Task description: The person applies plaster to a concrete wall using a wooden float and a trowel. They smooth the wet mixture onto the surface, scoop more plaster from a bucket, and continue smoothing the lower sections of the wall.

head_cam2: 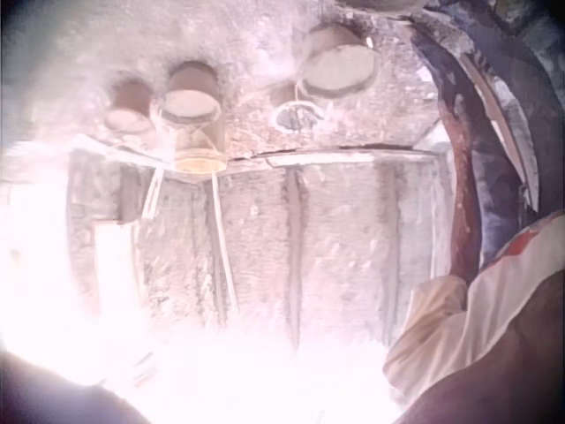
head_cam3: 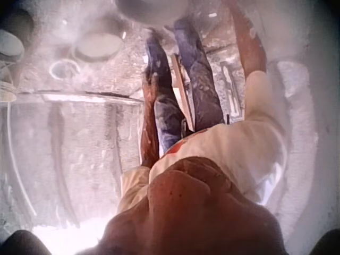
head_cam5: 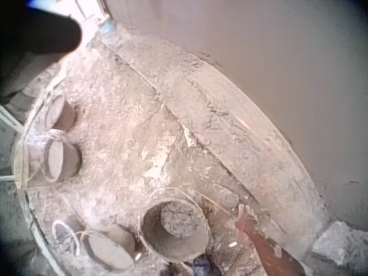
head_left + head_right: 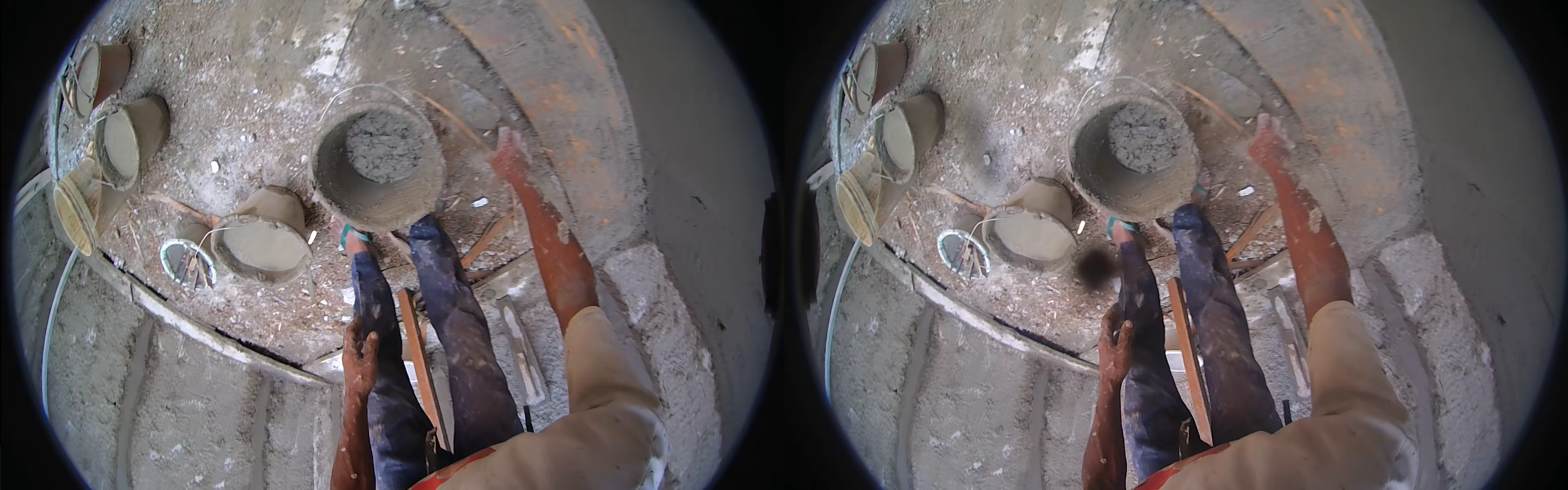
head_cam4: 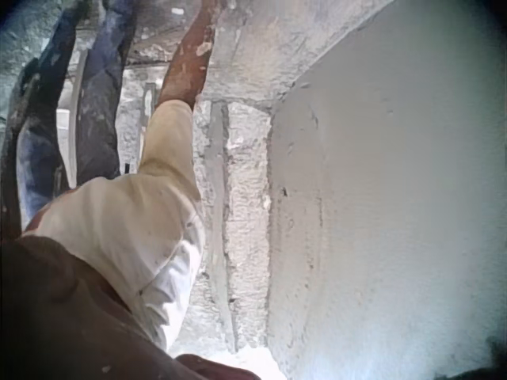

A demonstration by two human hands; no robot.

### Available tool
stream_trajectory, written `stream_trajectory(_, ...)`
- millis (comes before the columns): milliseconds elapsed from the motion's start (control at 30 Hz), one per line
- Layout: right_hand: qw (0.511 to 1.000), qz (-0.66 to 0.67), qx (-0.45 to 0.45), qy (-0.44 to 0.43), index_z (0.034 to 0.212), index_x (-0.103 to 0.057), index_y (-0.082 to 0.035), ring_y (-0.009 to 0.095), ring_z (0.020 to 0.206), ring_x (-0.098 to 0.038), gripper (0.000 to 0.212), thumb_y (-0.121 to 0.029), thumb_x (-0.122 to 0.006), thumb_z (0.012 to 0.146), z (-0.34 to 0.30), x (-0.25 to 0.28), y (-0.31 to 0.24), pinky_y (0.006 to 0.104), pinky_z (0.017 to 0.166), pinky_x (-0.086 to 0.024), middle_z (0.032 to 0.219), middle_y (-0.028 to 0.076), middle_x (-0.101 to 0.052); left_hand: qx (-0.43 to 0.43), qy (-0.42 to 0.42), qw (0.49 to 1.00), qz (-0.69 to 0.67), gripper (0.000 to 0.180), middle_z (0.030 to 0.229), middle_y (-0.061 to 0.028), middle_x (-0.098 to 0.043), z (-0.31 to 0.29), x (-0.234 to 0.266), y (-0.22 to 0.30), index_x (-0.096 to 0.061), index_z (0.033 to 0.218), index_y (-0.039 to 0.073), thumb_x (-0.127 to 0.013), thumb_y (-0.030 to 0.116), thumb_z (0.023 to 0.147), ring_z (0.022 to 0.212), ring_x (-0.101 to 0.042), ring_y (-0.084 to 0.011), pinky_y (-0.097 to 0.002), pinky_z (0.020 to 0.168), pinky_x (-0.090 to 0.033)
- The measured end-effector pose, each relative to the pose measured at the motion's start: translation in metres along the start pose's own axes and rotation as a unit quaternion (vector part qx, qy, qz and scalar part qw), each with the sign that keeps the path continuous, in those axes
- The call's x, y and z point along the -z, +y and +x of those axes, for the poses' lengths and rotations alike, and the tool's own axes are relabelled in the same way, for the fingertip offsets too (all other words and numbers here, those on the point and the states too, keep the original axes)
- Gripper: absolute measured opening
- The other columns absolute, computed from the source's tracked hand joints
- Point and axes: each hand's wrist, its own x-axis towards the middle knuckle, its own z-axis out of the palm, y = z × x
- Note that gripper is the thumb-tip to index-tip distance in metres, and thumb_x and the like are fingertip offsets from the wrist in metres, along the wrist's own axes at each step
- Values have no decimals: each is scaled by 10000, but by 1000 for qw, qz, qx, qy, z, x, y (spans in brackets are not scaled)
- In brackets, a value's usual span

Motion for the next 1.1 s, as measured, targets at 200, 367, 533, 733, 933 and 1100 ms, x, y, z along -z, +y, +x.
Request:
stream_trajectory(200, 974, -153, 138, 94, 1469, -458, 3, 446, 1275, -572, 651, -408, -577, 979, 18, -80, 64, 550, 1032, -494, 1453, 239, -538, 68, 23, 992, 104, 547, 1436, -219, -578, 4, 26, -10, -494, 1479, 26, -627, 298, 1023, 1380, -520, -317, -407, 1150, -392)
stream_trajectory(367, 976, -114, 185, -5, 966, -620, -3, 443, 971, -642, 171, -165, -592, 917, 29, -74, 187, 542, 833, -523, 955, 203, -629, 104, -34, 992, 60, 518, 1393, -163, -610, 0, 47, -27, -514, 1445, -7, -586, 328, 1057, 1324, -548, -246, -384, 1130, -407)
stream_trajectory(533, 990, 58, 115, -48, 1109, -562, 11, 503, 1077, -561, 278, -147, -617, 888, -71, -87, 89, 581, 922, -468, 1064, 265, -581, 161, 52, 985, -35, 529, 1293, -137, -675, -51, 107, -52, -571, 1398, -14, -610, 379, 1047, 1221, -599, -201, -336, 1063, -451)
stream_trajectory(733, 996, 89, -19, -17, 1386, -426, 0, 517, 1220, -512, 596, -212, -690, 896, -52, -50, 47, 566, 1001, -474, 1307, 331, -479, 119, -3, 993, -27, 536, 1291, -74, -678, 7, 123, -54, -559, 1426, 37, -594, 418, 1052, 1145, -618, -157, -311, 956, -488)
stream_trajectory(933, 988, -13, -109, -108, 1362, -508, 1, 509, 1068, -601, 560, -227, -699, 888, 9, -80, 58, 541, 936, -523, 1230, 315, -577, 0, 118, 961, 251, 664, 1413, -292, -558, 107, 160, -96, -466, 1469, -56, -710, 314, 975, 1322, -545, -405, -464, 1136, -410)
stream_trajectory(1100, 889, -346, 266, 136, 1240, -587, 15, 455, 907, -623, 453, -273, -693, 907, -43, -78, 176, 516, 778, -544, 1130, 273, -614, -249, 298, 829, 402, 928, 1590, -320, -298, 243, 222, -36, -198, 1588, -30, -758, 224, 893, 1464, -302, -501, -580, 1220, -235)
